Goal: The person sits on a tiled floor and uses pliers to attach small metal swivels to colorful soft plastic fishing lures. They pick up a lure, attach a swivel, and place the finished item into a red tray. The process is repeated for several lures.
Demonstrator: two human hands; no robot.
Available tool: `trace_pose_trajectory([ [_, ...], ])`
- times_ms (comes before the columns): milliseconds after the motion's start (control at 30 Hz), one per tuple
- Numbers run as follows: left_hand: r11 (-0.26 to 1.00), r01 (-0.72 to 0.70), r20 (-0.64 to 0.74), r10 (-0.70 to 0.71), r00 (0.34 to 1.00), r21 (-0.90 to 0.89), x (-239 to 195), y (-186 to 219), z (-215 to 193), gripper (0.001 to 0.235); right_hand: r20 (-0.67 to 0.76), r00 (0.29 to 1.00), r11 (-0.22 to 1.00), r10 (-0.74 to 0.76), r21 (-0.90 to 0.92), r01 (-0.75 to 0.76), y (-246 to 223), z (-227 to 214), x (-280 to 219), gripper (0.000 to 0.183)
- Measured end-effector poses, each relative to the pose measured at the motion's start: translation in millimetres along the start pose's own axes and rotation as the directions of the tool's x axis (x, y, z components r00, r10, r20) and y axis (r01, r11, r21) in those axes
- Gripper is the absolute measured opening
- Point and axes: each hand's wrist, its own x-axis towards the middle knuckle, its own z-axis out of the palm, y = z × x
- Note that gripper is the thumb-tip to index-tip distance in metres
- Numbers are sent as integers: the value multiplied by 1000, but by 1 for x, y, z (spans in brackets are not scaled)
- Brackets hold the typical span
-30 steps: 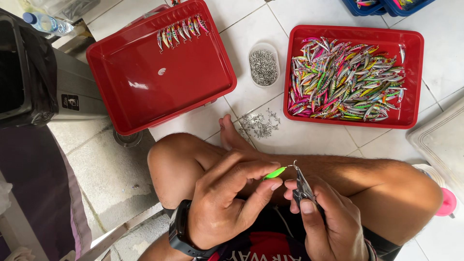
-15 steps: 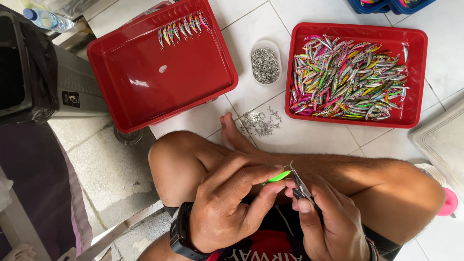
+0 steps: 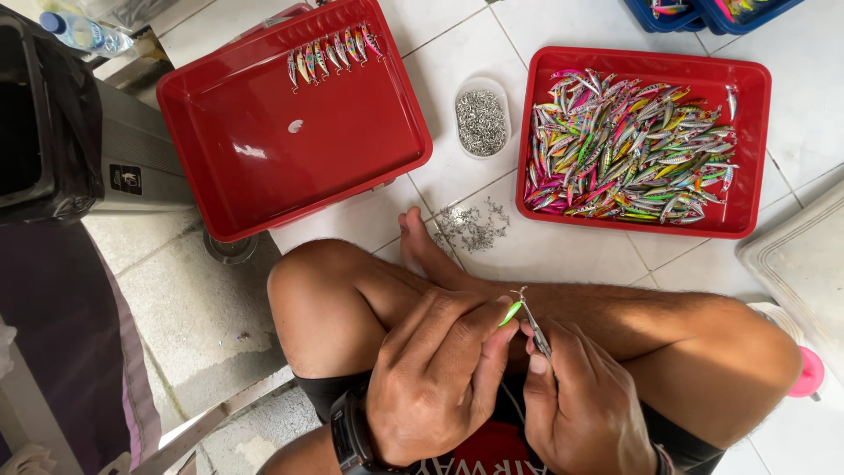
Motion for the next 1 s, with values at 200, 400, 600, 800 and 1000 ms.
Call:
trace_pose_trajectory([
  [200, 999, -13, -19, 14, 1000, 50, 4, -1, -4, 13, 25, 991, 980, 135, 147, -137, -2, 1, 5, 32],
  [400, 989, -71, 60, 64, 996, 132, 5, -6, -19, 13, 104, 969, 917, 226, 312, -248, -2, -9, 5, 45],
  [600, 953, -216, 168, 182, 969, 214, 7, -8, -38, 32, 211, 977, 963, 39, 252, -93, 16, -35, 9, 41],
  [800, 919, -290, 245, 227, 943, 266, 11, -3, -47, 23, 376, 927, 992, -7, 121, -41, 7, -53, 27, 44],
  [1000, 875, -352, 297, 258, 919, 331, 7, -6, -46, 22, 379, 924, 999, -45, -8, 52, 12, -52, 23, 40],
])
